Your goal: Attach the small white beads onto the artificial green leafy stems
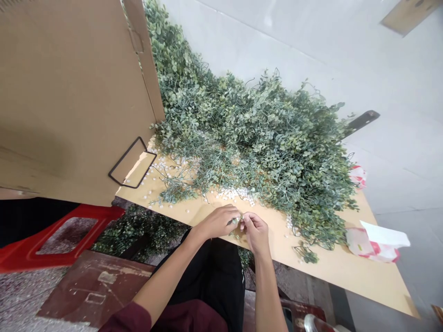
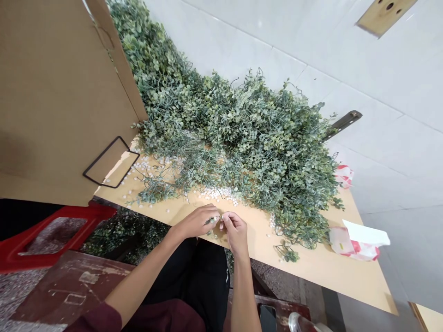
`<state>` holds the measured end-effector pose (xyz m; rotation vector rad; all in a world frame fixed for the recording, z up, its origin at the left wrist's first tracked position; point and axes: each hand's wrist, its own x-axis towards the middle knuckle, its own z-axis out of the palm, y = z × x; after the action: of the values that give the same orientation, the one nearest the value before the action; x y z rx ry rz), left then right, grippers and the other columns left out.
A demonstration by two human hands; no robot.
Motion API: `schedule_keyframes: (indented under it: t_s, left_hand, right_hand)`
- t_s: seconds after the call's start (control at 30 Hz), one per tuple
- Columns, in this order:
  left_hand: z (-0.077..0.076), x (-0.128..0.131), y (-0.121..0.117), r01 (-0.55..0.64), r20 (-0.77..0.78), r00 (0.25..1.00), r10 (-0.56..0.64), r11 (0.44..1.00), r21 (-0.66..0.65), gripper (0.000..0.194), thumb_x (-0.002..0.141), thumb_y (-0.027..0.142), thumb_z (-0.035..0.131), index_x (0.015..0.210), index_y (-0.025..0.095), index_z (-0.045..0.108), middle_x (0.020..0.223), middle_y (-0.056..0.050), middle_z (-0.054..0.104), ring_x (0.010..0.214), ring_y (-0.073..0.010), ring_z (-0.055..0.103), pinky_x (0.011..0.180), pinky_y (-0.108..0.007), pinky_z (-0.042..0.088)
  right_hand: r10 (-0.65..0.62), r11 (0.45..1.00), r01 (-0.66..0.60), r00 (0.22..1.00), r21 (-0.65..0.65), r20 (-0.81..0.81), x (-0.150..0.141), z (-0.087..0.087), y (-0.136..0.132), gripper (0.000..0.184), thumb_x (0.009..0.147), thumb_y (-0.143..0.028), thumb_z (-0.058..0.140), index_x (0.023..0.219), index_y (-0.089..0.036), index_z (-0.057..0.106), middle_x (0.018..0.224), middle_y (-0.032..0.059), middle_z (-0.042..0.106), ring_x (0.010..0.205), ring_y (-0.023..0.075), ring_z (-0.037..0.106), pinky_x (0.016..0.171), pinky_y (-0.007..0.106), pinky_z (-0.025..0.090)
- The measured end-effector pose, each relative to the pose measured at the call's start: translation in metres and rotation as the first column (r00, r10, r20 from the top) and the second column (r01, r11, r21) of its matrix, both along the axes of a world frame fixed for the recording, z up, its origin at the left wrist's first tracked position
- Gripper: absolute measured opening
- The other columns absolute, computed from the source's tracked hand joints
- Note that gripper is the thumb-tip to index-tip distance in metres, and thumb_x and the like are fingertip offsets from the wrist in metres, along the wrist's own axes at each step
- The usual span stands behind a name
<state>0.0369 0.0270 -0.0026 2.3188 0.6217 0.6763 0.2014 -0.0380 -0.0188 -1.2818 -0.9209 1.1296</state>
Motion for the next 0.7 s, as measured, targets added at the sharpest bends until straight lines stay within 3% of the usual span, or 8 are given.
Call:
schedule_keyframes:
  t_s: [0.37,0.7]
  left_hand:
    - [-0.0019,0.0017,0.0034,0.047,0.054,0.998,-0.042,0.994,-0.094,0.02,0.092,0.016,0.043,0.075,0.018,0.053,0.078,-0.003,0.056,0.081,-0.0169,0.052,0.077,-0.026,0.042]
    - [0.0011,0.0009,0.0049,0.065,0.066,0.996,-0.057,0.99,-0.128,0.025,0.096,0.02,0.04,0.078,0.017,0.056,0.081,-0.004,0.058,0.083,-0.0169,0.053,0.08,-0.026,0.042]
  right_hand:
    - [0.088,0.996,-0.088,0.996,-0.022,0.016,0.0003,0.009,0.0011,0.024,0.083,-0.04,0.068,0.072,-0.019,0.065,0.059,-0.0009,0.057,0.054,0.0134,0.05,0.057,0.027,0.043]
    - [0.082,0.996,-0.081,0.995,-0.024,0.054,0.0005,0.008,0.0011,0.023,0.085,-0.038,0.066,0.074,-0.019,0.064,0.058,-0.0018,0.056,0.056,0.0126,0.049,0.059,0.025,0.041]
